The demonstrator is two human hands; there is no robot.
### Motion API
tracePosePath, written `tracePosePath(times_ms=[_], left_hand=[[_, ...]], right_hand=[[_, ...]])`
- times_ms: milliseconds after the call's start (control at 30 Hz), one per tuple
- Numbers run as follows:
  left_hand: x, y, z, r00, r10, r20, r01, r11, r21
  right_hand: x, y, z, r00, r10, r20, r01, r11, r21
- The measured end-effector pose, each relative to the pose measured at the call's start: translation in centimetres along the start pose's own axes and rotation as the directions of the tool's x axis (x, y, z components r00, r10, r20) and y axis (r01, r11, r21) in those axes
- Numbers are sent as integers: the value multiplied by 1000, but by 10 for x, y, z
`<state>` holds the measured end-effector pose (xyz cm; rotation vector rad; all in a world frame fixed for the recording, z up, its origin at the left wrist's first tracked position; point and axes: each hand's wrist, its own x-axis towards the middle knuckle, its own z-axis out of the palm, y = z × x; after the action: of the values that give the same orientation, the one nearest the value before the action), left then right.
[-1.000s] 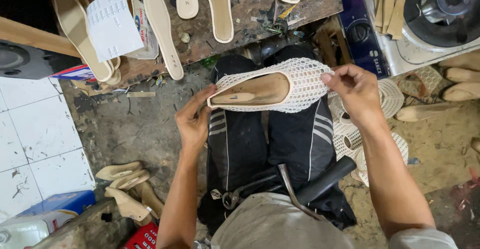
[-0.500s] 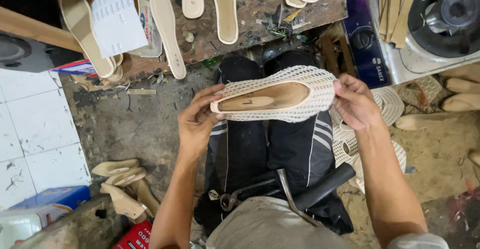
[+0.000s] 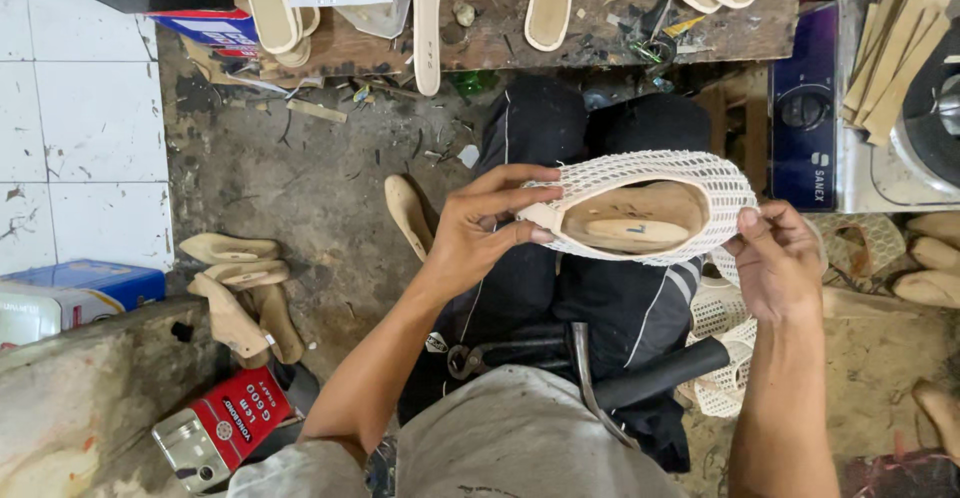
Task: The person selects a shoe sole and a mesh upper from a nearby shelf, then fits the mesh over the sole. Using a hammer, the person repeatedly taps around the edges to secure the mesh to the sole.
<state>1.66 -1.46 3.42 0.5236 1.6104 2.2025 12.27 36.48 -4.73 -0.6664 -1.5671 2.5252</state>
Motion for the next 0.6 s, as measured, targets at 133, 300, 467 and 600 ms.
tracePosePath(times_ms=[133,300,467,600], left_hand=[[-1,-1,0,999,37,16,-37,999,39],[-2,-3,-2,998,57,25,-60,990,130],[-2,-6,-4,997,74,22,-77,982,175],[-1,-8,-7,997,76,21,-79,970,230]], right_hand=[[1,-1,6,1000,-16,-8,16,1000,-1],[6,5,3,1000,-15,-20,15,1000,7],[14,12,-10,1000,-5,-3,6,1000,16],[23,21,-25,994,52,94,-64,989,134]])
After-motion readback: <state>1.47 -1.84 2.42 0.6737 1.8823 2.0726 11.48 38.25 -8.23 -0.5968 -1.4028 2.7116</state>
